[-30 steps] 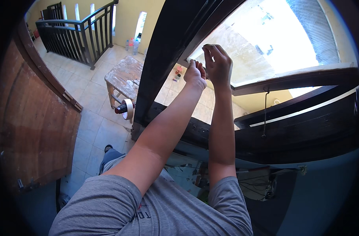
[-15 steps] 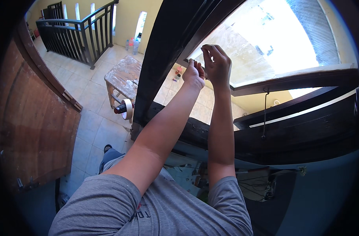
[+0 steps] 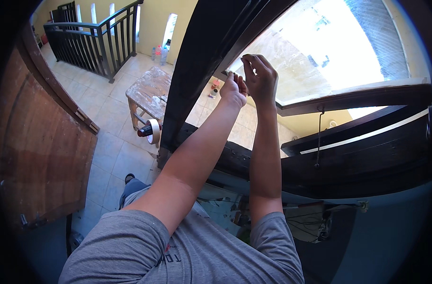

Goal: The person applies strips of tape by hand to the edges of a glass window pane within a dark frame.

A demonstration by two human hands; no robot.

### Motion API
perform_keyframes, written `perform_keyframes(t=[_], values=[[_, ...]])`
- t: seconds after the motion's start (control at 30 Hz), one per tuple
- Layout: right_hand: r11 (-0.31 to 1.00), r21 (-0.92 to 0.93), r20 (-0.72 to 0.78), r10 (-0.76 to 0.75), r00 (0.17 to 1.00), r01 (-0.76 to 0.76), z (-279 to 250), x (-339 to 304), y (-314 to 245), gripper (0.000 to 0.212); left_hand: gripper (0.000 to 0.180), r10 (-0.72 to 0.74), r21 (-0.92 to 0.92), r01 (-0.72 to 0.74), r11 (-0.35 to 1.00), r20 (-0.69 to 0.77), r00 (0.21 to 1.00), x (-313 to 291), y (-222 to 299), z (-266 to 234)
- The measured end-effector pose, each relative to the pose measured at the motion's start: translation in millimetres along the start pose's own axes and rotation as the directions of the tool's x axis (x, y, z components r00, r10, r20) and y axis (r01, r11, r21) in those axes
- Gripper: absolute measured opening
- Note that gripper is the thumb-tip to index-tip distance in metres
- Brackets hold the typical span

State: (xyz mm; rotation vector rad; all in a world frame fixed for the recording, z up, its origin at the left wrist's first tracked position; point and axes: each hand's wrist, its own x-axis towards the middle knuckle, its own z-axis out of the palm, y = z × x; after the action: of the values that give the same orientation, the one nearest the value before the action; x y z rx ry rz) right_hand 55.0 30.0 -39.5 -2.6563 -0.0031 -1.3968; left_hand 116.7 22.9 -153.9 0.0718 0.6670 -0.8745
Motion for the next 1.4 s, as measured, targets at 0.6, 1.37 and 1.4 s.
perform_keyframes(t=[0.6, 1.37, 1.4], values=[[0.994, -0.038, 0.07, 0.11, 0.992, -0.107, -13.9, 4.5, -8.8, 0.005, 0.012, 0.019, 0.031, -0.021, 0.999, 0.067, 0.998, -9.9, 3.7, -12.3], [0.996, -0.04, 0.032, 0.076, 0.997, -0.075, -12.6, 4.9, -10.0, 0.004, 0.014, 0.099, 0.042, -0.1, 0.994, 0.023, 0.995, -18.4, 4.4, 3.4], [0.997, -0.04, 0.034, 0.074, 0.997, -0.073, -12.7, 4.7, -10.3, 0.004, 0.014, 0.088, 0.051, -0.088, 0.995, 0.009, 0.996, -18.3, 4.1, 4.0]])
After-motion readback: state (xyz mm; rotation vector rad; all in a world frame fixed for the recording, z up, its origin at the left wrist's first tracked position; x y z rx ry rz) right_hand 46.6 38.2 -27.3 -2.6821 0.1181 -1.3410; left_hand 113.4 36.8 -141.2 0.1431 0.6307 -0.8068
